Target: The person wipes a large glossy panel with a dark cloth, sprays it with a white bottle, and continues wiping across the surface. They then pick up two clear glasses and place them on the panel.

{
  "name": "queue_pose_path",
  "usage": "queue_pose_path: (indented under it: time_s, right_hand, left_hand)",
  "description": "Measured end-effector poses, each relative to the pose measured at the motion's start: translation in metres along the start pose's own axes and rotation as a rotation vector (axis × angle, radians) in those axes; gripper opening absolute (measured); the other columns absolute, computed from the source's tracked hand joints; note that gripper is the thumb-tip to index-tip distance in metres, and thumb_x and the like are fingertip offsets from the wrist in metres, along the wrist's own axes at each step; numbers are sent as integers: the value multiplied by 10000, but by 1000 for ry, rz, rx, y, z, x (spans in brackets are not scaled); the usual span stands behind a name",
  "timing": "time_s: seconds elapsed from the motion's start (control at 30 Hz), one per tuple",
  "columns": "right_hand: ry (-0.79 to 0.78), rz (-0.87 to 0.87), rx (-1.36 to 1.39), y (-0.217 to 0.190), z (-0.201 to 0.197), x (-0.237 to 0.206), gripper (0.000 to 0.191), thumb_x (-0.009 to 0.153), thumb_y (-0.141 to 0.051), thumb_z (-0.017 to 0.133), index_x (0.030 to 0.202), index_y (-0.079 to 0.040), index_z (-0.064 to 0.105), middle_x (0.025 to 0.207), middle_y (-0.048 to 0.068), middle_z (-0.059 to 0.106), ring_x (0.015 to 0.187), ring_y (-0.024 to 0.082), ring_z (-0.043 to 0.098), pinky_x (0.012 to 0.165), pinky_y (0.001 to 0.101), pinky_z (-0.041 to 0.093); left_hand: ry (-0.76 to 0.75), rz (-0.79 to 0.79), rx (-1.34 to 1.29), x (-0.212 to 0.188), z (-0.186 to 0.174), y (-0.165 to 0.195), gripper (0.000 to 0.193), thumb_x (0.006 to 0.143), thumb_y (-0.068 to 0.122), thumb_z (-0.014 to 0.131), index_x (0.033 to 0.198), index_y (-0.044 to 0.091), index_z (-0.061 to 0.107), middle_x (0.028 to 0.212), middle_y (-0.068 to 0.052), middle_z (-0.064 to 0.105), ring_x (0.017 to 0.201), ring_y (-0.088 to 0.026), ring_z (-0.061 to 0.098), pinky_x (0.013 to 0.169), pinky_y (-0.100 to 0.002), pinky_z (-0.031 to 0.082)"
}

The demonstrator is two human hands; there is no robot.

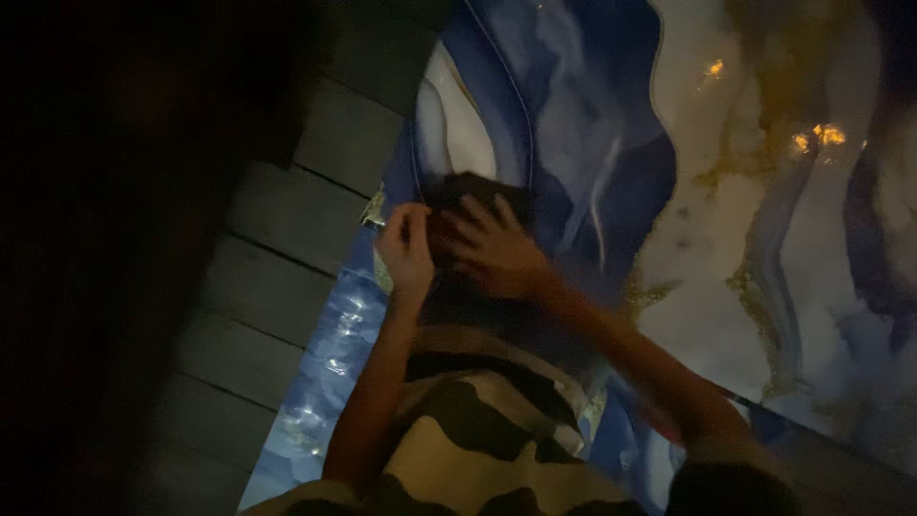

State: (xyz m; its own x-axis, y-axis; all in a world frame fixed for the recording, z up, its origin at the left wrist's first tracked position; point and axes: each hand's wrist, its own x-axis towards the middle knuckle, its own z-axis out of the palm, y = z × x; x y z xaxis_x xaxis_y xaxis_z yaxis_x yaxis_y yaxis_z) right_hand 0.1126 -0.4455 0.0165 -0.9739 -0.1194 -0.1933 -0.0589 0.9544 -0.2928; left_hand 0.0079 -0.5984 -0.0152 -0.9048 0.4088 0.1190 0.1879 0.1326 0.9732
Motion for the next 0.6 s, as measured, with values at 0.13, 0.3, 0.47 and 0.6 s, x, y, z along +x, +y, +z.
queue_pose_path:
  time_s: [0.13, 0.3, 0.47, 0.6]
  right_hand:
    - [387, 253, -22, 71, -23, 50, 623, 998, -320, 597, 1587, -167, 465, 1657, 196, 306, 1503, 489, 203, 1153, 744, 100]
    - [422, 325, -206, 25, -8, 100, 602, 1011, -301, 600, 1559, -81, 480, 1628, 229, 353, 1493, 508, 243, 1164, 768, 98]
    - [25, -46, 28, -34, 4, 23, 590, 961, -388, 622, 1448, -74, 517, 1556, 177, 425, 1523, 402, 251, 1213, 698, 80]
    - [54, 165, 95, 48, -37, 37, 589, 960, -382, 599, 1481, -126, 500, 1569, 191, 406, 1497, 425, 259, 1165, 700, 118]
  left_hand:
    - [-17, -91, -25, 0, -8, 3, 209, 1074, 154, 572, 991, 3, 690, 860, -11, 671, 731, -78, 543, 655, -250, 449]
    - [-67, -91, 33, 2, -6, 13, 208, 1084, 146, 598, 999, -8, 711, 778, -47, 619, 686, -107, 503, 633, -269, 414]
    - [-88, 77, -60, 8, 9, 20, 209, 1102, 171, 573, 1011, 6, 663, 876, -18, 678, 751, -79, 604, 668, -256, 491]
    - [-163, -74, 38, 9, 21, 27, 212, 1058, 167, 600, 976, 6, 711, 751, -12, 607, 638, -86, 497, 575, -263, 397]
